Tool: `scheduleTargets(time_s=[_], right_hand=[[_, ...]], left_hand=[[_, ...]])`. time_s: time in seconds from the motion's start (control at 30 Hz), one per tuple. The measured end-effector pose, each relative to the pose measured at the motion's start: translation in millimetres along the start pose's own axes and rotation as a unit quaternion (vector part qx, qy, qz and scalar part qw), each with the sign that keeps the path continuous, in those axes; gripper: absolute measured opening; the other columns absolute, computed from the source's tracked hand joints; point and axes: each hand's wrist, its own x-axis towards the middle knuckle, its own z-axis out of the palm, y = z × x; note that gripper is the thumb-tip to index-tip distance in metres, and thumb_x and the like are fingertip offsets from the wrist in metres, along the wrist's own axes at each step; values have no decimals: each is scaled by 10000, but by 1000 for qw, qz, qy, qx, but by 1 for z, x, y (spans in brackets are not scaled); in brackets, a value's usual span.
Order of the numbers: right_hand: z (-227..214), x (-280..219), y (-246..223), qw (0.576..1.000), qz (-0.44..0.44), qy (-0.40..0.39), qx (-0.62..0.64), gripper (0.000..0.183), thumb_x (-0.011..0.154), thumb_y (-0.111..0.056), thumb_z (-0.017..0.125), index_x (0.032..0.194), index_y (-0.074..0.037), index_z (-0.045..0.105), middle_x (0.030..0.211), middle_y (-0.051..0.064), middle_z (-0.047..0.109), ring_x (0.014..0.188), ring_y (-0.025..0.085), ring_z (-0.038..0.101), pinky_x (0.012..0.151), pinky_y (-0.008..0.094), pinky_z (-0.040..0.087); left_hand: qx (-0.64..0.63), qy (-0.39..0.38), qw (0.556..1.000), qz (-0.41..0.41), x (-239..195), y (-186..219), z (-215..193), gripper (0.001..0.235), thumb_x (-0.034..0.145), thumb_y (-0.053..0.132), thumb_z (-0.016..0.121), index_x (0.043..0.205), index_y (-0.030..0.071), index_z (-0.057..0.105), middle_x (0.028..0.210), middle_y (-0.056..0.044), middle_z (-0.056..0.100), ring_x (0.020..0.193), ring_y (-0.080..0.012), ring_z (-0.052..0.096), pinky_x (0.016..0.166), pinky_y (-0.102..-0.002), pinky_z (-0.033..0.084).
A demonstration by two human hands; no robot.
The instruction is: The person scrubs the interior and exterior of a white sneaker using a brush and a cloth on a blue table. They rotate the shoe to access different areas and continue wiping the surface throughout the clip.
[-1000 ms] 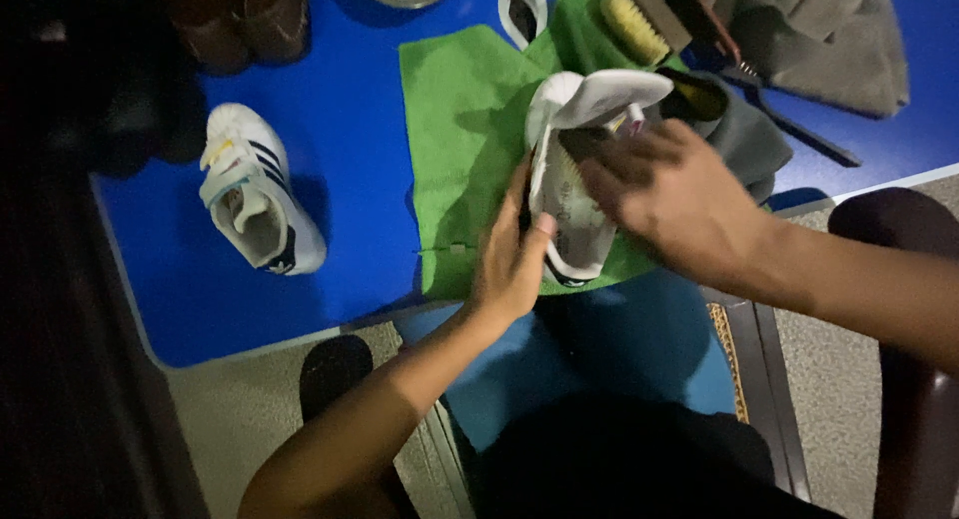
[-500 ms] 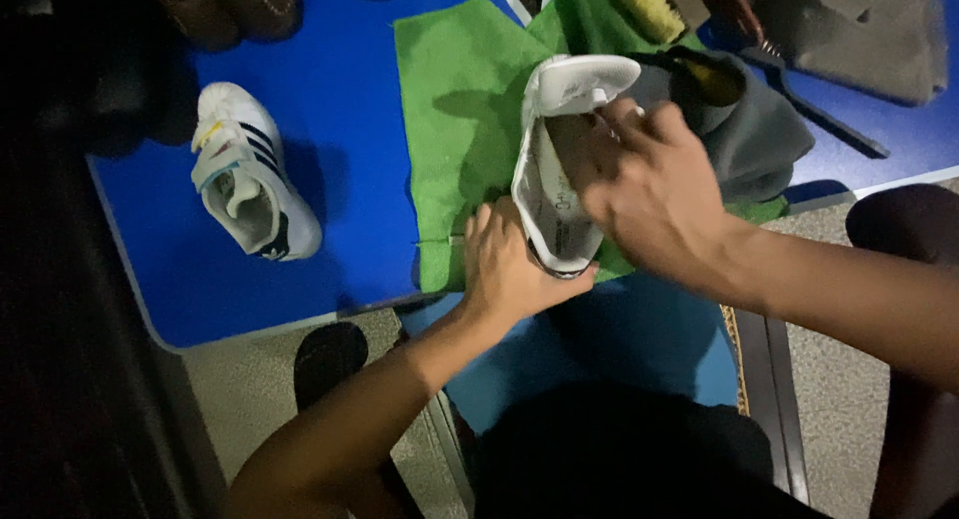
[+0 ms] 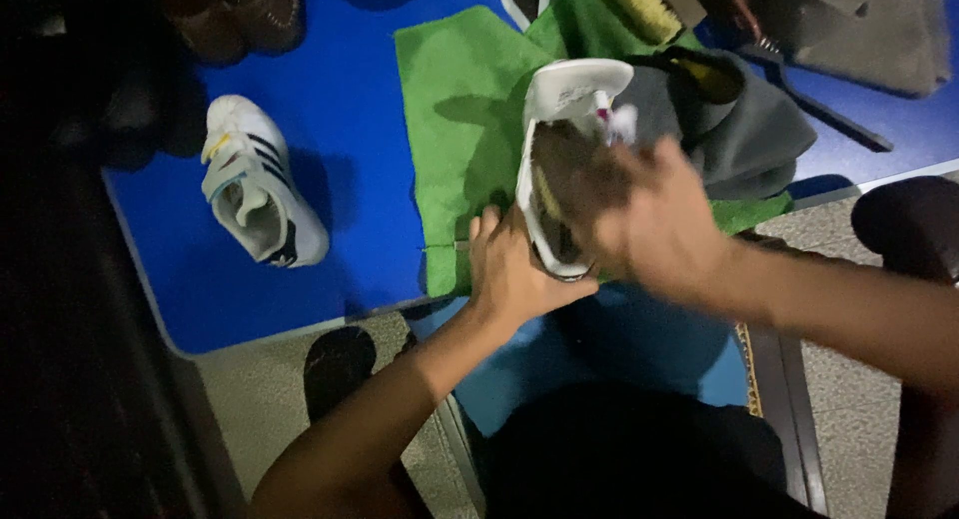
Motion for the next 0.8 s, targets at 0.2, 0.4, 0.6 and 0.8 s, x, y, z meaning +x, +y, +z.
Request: scheduleTargets(time_s=[0.2,0.4,0.6,0.8], right_hand=[[-4,7,-3,998,-33,27,52,190,548,-119,774,561,-161,589,628,21,604,753,233,539,685,375,347],[-19,13,-4,997,-8,-43,62,109,580,-202,722,592,-183,615,620,23,601,766,232,519,686,391,315],[-4,6,-3,992,14,-93,85,98,637,-186,725,633,-131,644,665,56,638,823,265,557,713,397,353],[-19,25,1,998,56,-28,26,229,738,-386,724,710,-179,631,710,12,630,814,214,564,702,350,329]], left_hand=[[-69,14,997,-9,8,12,-15,751,333,500,797,864,0,616,764,-213,659,831,-427,606,727,-453,401],[-106,-2,994,-21,2,8,-10,564,437,498,767,763,74,588,686,-161,642,777,-404,613,661,-441,413],[-92,26,995,-16,6,4,-5,619,397,541,775,766,88,570,678,-129,628,775,-385,617,622,-441,415],[-94,59,994,8,5,11,-8,566,435,488,783,735,58,570,641,-170,612,705,-397,586,613,-439,397]])
